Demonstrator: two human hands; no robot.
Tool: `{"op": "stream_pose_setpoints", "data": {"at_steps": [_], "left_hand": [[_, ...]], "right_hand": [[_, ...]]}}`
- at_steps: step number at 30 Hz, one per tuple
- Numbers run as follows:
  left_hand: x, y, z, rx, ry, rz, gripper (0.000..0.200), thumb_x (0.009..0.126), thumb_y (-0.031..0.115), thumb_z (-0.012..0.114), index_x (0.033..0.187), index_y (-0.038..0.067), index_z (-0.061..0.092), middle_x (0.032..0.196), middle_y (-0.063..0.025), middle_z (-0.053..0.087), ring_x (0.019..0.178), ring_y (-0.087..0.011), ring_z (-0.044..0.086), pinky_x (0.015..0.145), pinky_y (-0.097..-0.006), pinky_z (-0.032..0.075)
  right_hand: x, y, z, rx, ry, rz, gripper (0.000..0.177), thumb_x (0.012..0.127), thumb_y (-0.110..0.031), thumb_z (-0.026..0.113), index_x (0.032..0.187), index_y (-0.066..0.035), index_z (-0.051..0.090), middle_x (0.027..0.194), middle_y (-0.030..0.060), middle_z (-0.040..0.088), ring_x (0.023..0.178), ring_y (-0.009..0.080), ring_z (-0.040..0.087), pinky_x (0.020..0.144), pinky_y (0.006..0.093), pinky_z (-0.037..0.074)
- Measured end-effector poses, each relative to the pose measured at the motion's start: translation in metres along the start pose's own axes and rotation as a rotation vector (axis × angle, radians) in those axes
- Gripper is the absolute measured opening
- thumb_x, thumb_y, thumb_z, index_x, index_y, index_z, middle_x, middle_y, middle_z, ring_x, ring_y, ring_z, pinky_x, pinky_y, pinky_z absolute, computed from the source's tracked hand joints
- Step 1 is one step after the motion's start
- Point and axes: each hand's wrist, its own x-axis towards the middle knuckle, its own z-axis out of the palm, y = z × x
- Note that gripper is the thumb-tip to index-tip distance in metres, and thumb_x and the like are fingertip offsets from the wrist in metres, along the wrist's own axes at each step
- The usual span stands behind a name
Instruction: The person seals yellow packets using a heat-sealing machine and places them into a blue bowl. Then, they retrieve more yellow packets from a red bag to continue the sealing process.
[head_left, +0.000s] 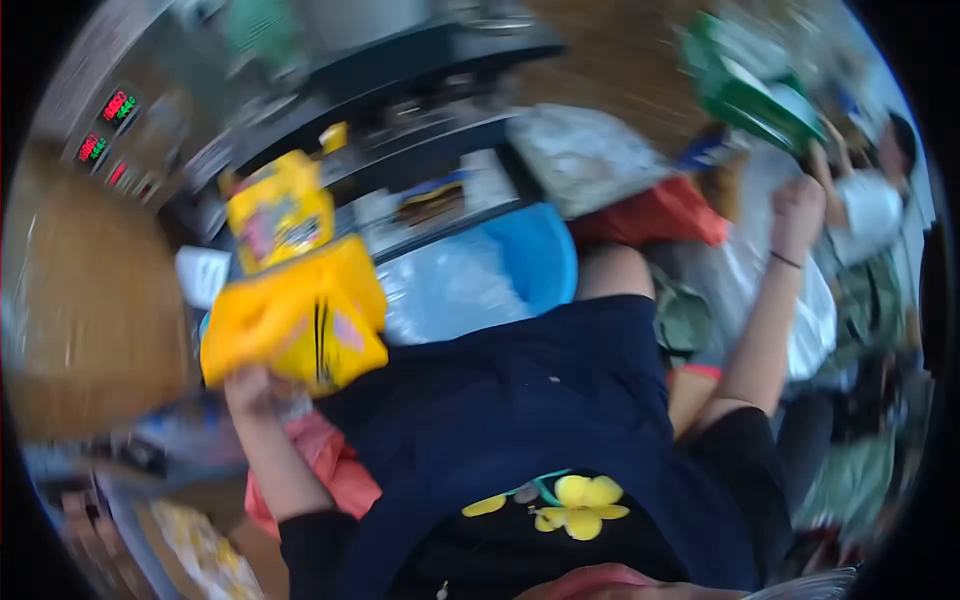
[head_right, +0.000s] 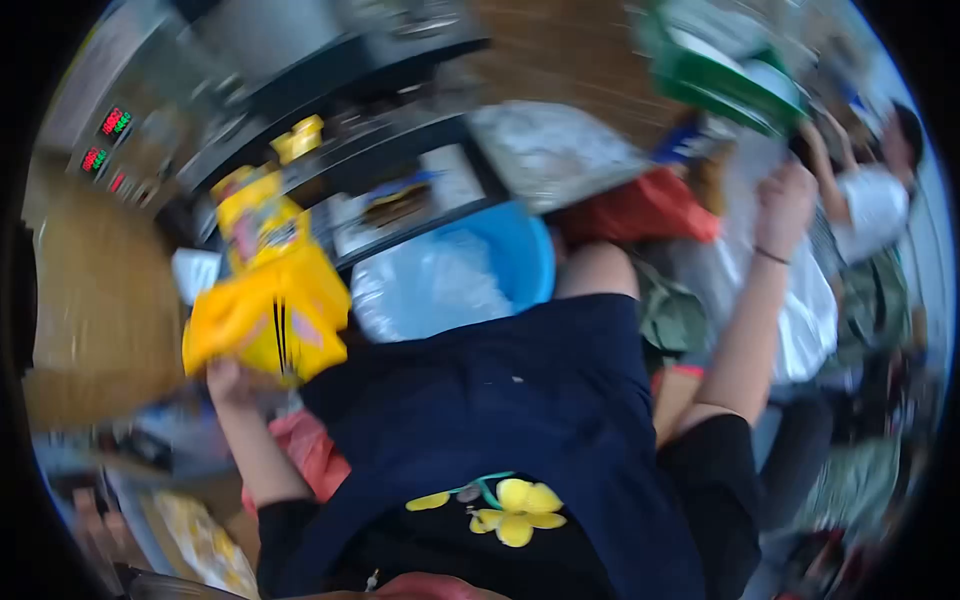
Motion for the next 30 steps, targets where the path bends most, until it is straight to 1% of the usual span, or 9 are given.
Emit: {"op": "stream_pose_setpoints", "data": {"at_steps": [3, 5, 8, 15, 17, 20, 23, 27, 30], "left_hand": [[0.058, 0.014, -0.058, 0.093, 0.087, -0.004, 0.065, 0.072, 0.017, 0.078, 0.133, 0.007, 0.057, 0.116, -0.0079, 0.063, 0.107, -0.0229, 0.062, 0.095, -0.0375, 0.049], [0.092, 0.007, -0.07, 0.135, 0.069, -0.036, 0.06, 0.073, 0.018, 0.075, 0.129, 0.009, 0.059, 0.107, -0.0046, 0.066, 0.098, -0.0183, 0.065, 0.089, -0.0335, 0.053], [0.136, -0.011, -0.072, 0.089, 0.11, -0.168, 0.059, 0.079, 0.011, 0.075, 0.134, 0.005, 0.055, 0.122, -0.0098, 0.066, 0.11, -0.0222, 0.066, 0.099, -0.038, 0.052], [0.204, -0.052, -0.017, 0.239, 0.128, 0.215, 0.055, 0.079, 0.007, 0.078, 0.128, 0.004, 0.053, 0.106, -0.0076, 0.067, 0.094, -0.0174, 0.068, 0.085, -0.0327, 0.056], [0.216, -0.059, -0.012, 0.35, 0.269, 0.254, 0.055, 0.079, 0.008, 0.079, 0.127, 0.004, 0.054, 0.101, -0.0063, 0.066, 0.09, -0.0158, 0.067, 0.082, -0.0313, 0.055], [0.2, -0.028, -0.022, 0.329, 0.105, 0.005, 0.057, 0.079, 0.011, 0.079, 0.13, 0.004, 0.055, 0.109, -0.0078, 0.069, 0.096, -0.0177, 0.068, 0.086, -0.0313, 0.055], [0.182, -0.022, -0.036, 0.385, 0.133, -0.088, 0.057, 0.079, 0.012, 0.08, 0.13, 0.002, 0.056, 0.113, -0.0084, 0.07, 0.101, -0.0183, 0.069, 0.096, -0.0346, 0.053], [0.163, -0.027, -0.048, 1.064, 0.324, 0.179, 0.127, 0.062, 0.038, 0.095, 0.155, -0.001, 0.018, 0.143, -0.0284, 0.038, 0.134, -0.04, 0.044, 0.112, -0.0442, 0.04], [0.131, -0.034, -0.031, 1.357, 0.289, 0.273, 0.135, 0.063, 0.038, 0.094, 0.156, 0.0, 0.005, 0.144, -0.0295, 0.032, 0.136, -0.0444, 0.038, 0.115, -0.0485, 0.035]], "right_hand": [[0.081, 0.109, -0.112, 0.065, -0.094, 0.306, 0.008, 0.1, -0.015, 0.053, 0.095, -0.008, 0.055, 0.081, 0.0007, 0.049, 0.068, 0.0121, 0.048, 0.061, 0.0287, 0.043], [0.102, 0.151, -0.142, -0.922, 0.014, 0.101, 0.024, 0.104, -0.026, 0.051, 0.102, -0.005, 0.062, 0.088, 0.0032, 0.055, 0.073, 0.0132, 0.049, 0.066, 0.0303, 0.044], [0.073, 0.136, -0.106, -0.895, 0.019, 0.131, 0.026, 0.1, -0.024, 0.056, 0.097, 0.0, 0.064, 0.084, 0.0089, 0.06, 0.077, 0.0172, 0.054, 0.075, 0.0344, 0.047], [0.09, 0.119, -0.113, -1.335, -0.281, 0.091, 0.031, 0.098, -0.023, 0.063, 0.111, 0.004, 0.069, 0.096, 0.0149, 0.074, 0.089, 0.0173, 0.065, 0.08, 0.0325, 0.049], [0.089, 0.111, -0.104, -1.44, -0.193, -0.103, 0.03, 0.098, -0.024, 0.063, 0.112, 0.002, 0.07, 0.1, 0.0157, 0.073, 0.089, 0.0224, 0.068, 0.08, 0.0349, 0.051], [0.029, 0.045, -0.017, -1.553, 0.042, -0.48, 0.026, 0.097, -0.022, 0.067, 0.111, 0.0, 0.069, 0.104, 0.015, 0.071, 0.089, 0.0269, 0.068, 0.079, 0.0376, 0.055], [-0.026, 0.009, 0.018, -1.503, -0.084, -0.703, 0.025, 0.096, -0.021, 0.069, 0.112, -0.002, 0.07, 0.102, 0.0146, 0.071, 0.091, 0.0264, 0.068, 0.077, 0.0346, 0.054], [-0.133, 0.037, 0.094, -1.296, -0.446, -0.433, 0.02, 0.093, -0.014, 0.07, 0.107, -0.001, 0.069, 0.102, 0.0153, 0.069, 0.095, 0.0299, 0.067, 0.085, 0.0387, 0.052], [-0.192, 0.072, 0.141, -1.13, -0.693, -0.156, 0.031, 0.095, -0.017, 0.064, 0.12, 0.001, 0.061, 0.115, 0.0197, 0.064, 0.109, 0.0378, 0.061, 0.096, 0.0428, 0.048]]}}
